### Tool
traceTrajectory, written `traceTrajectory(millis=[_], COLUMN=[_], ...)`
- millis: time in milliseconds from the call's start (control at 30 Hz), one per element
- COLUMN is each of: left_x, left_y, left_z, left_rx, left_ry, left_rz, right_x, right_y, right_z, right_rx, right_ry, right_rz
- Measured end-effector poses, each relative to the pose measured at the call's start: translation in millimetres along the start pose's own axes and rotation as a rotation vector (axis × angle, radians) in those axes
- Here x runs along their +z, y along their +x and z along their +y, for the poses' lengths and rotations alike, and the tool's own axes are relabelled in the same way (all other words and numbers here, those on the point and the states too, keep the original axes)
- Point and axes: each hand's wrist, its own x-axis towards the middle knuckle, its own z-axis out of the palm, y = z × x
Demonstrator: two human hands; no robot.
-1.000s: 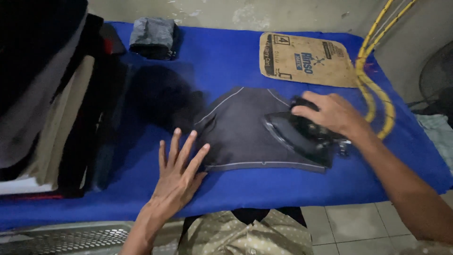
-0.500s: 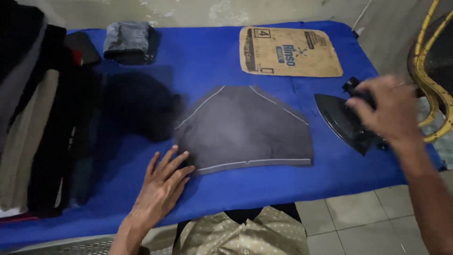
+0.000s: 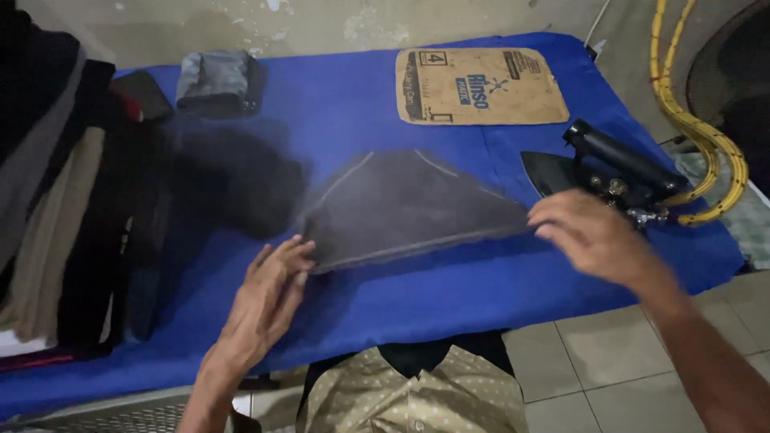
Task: The person irons several pairs of men's underwear on a blue ironing board. They unfold each garment, press it with a steam iron, fold it, and place it on a stack to the left. The garments include dark grey, striped, and black pairs.
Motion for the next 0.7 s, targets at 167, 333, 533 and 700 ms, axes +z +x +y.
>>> traceTrajectory(millis=[167,333,533,700], left_x=[-65.9,-107.1,-68.3,17.2], left_y=[40.2,79.1,104.6,109.6], left_z=[65.9,96.1,16.3,-90.5], left_rx=[-0.142,-0.072,-0.113,-0.165], left_ry=[-0.146,-0.053,-0.144,-0.14], left_rz=[0.239,0.406,0.312,0.262], right_x=[-81.7,-96.4,-40.5,79.3], right_y=[35.2,64.8,114.1,128.6], right_z=[-54.4,-23.8,26.5,104.6], right_rx=[0.419,0.21,0.299,0.272], right_ry=[0.127,0.135,0.249,0.264], right_rz=[0.301,0.539,0.336,0.245])
